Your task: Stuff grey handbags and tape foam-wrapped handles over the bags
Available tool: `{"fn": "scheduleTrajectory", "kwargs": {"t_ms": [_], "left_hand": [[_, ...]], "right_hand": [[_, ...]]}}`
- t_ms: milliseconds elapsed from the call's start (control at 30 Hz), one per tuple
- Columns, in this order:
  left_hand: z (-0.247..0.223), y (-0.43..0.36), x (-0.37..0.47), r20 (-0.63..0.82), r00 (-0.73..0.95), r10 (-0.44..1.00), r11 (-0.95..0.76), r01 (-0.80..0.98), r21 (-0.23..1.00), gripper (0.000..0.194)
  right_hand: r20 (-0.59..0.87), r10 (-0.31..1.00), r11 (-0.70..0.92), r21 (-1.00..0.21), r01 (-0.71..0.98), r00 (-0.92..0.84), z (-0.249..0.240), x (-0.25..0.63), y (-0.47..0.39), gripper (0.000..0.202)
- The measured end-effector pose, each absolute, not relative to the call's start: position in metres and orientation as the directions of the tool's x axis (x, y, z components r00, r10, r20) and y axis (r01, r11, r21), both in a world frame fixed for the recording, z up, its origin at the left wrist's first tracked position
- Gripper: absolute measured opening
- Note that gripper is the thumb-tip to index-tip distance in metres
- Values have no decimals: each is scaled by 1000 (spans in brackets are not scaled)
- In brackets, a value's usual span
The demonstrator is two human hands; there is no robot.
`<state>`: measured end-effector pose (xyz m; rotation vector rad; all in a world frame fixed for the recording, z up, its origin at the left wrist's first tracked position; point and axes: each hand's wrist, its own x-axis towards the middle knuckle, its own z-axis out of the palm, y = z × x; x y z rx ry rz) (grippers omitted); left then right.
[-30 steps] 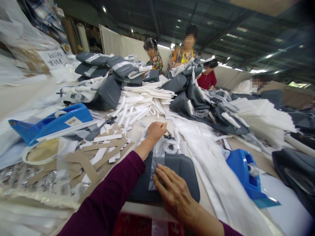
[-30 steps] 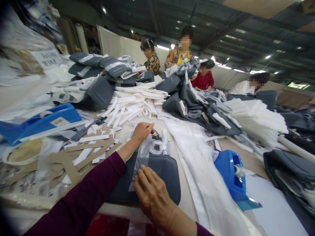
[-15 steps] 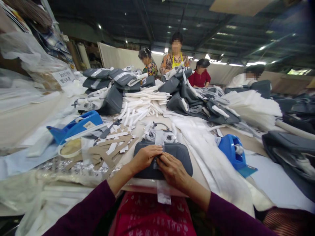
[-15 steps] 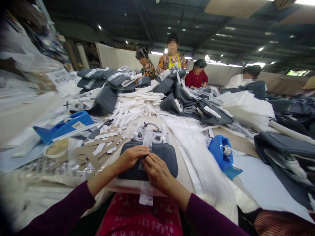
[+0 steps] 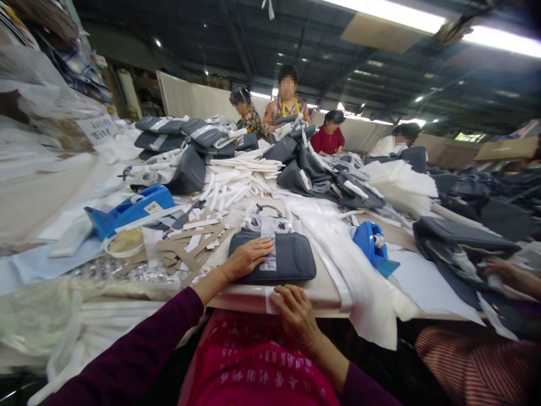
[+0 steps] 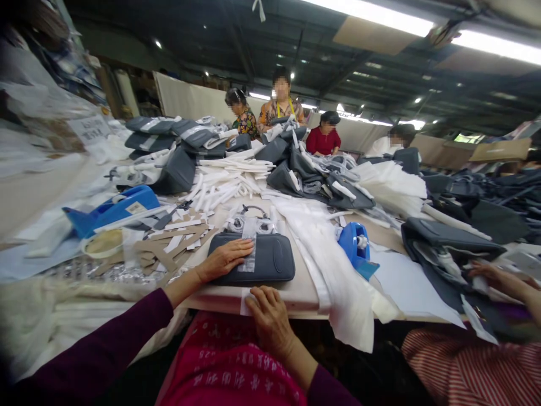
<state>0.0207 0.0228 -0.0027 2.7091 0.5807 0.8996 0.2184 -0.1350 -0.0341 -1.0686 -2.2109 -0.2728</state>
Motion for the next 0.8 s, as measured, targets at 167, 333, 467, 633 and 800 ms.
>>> {"fn": "scheduleTrajectory", "kwargs": {"t_ms": [167,333,467,633,800], "left_hand": [[-1,20,20,501,757,420,-904,304,299,42],[-5,21,21,507,747,429,-900,305,312,43],[-8,22,22,507,742,439,-896,315,314,43],[-7,21,22,497,754,430,-902,335,272,43],[-11,10,14,480,761,436,-899,344,272,41]], "right_hand": [[708,587,668,-148,730,-394,-19,199,-122,23],[679,598,667,-127,734,-426,-18,191,-134,27],[635,634,662,-151,734,-441,-12,186,-134,29],[538,769,559,-300,773,-346,21,189,-89,22],[387,907,347,-471,811,-164,30,194,-42,14]]}}
